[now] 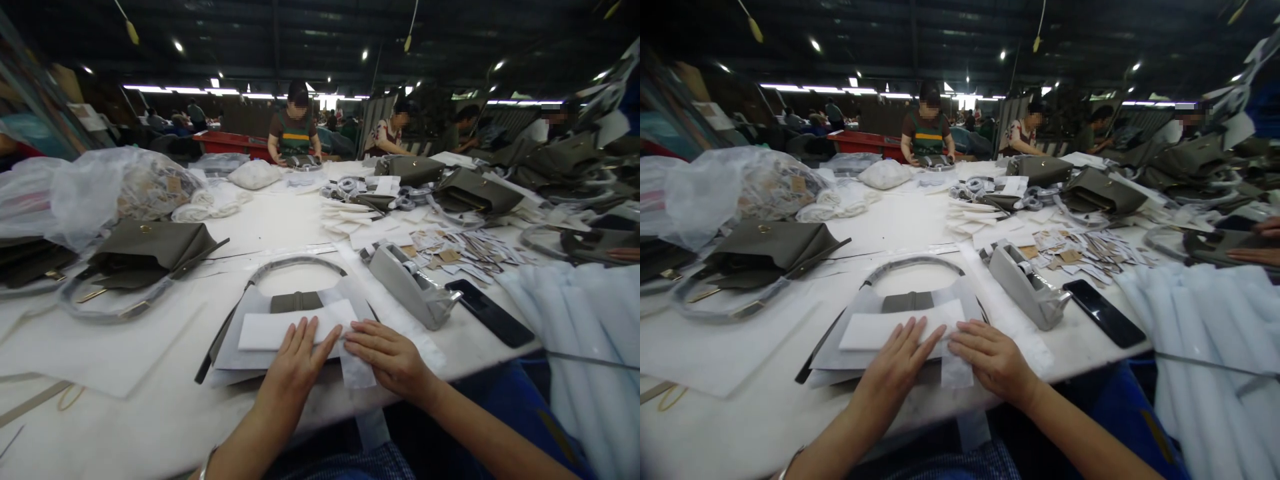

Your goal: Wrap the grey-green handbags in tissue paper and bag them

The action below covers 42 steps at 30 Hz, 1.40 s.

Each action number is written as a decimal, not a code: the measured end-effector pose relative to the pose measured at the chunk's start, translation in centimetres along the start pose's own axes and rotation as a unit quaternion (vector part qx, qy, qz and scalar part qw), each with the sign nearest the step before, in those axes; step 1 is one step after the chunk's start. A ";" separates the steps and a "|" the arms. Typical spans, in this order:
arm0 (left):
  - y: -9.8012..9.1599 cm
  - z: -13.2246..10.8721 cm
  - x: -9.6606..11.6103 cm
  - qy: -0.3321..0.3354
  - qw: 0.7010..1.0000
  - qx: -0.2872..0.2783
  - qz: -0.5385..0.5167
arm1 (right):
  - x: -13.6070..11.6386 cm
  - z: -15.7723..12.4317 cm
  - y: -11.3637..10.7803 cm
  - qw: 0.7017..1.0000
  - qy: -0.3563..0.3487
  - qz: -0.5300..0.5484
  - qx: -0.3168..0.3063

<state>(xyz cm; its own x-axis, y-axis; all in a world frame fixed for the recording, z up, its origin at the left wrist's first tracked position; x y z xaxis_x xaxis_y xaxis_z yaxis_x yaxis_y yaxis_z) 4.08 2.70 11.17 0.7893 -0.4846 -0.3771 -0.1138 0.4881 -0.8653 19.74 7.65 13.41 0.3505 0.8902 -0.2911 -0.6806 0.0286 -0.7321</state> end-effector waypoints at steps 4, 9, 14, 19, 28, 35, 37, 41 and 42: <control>-0.7 0.1 0.4 -0.008 1.000 0.009 -0.019 | 0.3 -0.6 0.7 1.000 0.001 0.000 0.005; -0.6 -0.1 1.3 0.003 0.999 0.041 -0.014 | 0.0 -0.9 -0.4 0.998 -0.002 0.049 -0.030; -0.5 -0.1 1.4 -0.004 0.999 0.046 -0.005 | 0.6 3.3 -2.9 0.984 0.066 0.145 -0.083; 0.0 -0.1 1.5 0.007 0.998 0.050 0.024 | 2.4 9.7 1.7 0.984 0.095 0.012 -0.149; 1.4 -0.6 1.8 -0.025 0.996 0.084 0.006 | 5.0 9.6 8.1 0.915 0.145 -0.188 -0.326; 1.1 -0.7 1.6 -0.010 0.996 0.082 0.012 | 5.0 10.0 8.1 0.907 0.175 -0.191 -0.333; 0.9 -0.8 1.6 0.008 0.997 0.081 0.016 | 5.1 9.6 7.5 0.910 0.169 -0.173 -0.336; 0.5 -0.7 1.3 0.017 0.997 0.073 0.001 | 4.9 7.0 5.3 0.922 0.202 -0.075 -0.323; 0.5 -0.7 1.2 0.018 0.998 0.062 -0.009 | 4.6 6.2 4.6 0.925 0.210 -0.048 -0.311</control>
<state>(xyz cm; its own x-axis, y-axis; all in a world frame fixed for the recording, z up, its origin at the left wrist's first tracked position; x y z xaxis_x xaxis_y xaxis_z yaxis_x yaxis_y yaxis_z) 4.56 1.84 10.08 0.7685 -0.5183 -0.3752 -0.0220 0.5646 -0.8251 14.20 14.71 12.48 0.6985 0.6377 -0.3246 -0.1764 -0.2862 -0.9418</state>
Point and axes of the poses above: each hand's wrist, its own z-axis towards the middle knuckle, its own y-axis out of the palm, x = y × z, the point moved 7 cm from there along z, towards the middle knuckle, and after that the axes turned 14 degrees about y, right-handed, at the moved point
